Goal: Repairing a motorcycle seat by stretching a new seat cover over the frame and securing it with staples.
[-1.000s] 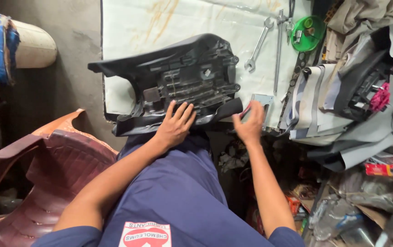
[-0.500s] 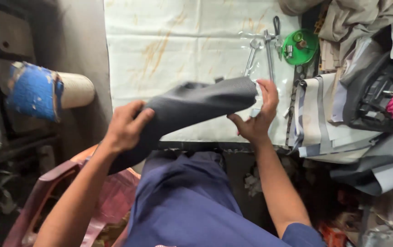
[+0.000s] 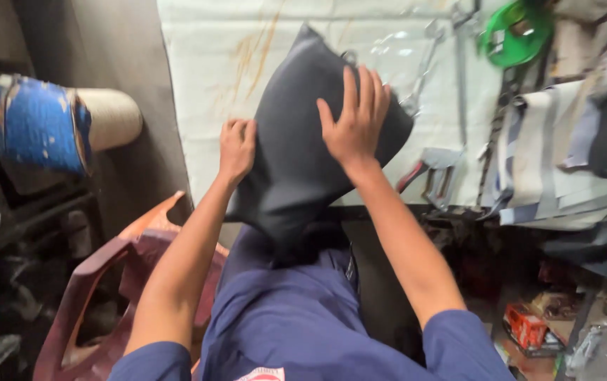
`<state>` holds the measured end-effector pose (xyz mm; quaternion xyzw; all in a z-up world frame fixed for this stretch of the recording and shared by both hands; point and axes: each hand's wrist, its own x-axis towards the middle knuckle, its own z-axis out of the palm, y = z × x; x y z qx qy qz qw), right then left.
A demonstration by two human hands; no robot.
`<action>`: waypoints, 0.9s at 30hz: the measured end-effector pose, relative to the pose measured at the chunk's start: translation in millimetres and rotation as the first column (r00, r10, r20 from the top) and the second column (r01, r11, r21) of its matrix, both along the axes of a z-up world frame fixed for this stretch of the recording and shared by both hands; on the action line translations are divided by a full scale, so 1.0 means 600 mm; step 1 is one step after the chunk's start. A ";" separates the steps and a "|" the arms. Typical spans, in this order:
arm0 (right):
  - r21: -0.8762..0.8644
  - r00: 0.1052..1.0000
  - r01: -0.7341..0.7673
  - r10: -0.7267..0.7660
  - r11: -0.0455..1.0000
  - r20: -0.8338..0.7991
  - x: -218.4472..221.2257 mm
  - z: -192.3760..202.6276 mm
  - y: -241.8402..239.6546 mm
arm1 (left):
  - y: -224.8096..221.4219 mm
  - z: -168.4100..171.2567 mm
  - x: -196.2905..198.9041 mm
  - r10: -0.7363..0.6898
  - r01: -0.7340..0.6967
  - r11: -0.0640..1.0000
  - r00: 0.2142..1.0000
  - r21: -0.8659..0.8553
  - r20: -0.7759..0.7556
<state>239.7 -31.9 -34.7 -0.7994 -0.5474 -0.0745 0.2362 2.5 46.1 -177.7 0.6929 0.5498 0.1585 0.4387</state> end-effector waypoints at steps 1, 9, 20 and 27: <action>-0.017 1.000 -0.006 0.006 1.000 -0.012 -0.052 0.007 -0.041 | -0.004 0.026 -0.007 0.006 -0.006 1.000 1.000 -0.017 -0.012; -0.160 0.782 -0.357 0.201 0.920 -0.590 -0.372 -0.029 -0.221 | 0.100 0.102 0.123 -0.487 0.468 0.863 0.871 0.190 0.065; -0.577 0.905 -0.251 -0.024 0.778 -0.425 -0.230 -0.093 -0.086 | 0.135 0.073 0.167 -0.376 0.379 0.925 0.919 -0.010 0.116; -0.535 0.970 -0.135 0.002 0.834 -0.242 -0.073 -0.082 0.055 | 0.161 0.051 0.205 -0.262 0.261 0.930 0.965 -0.257 0.030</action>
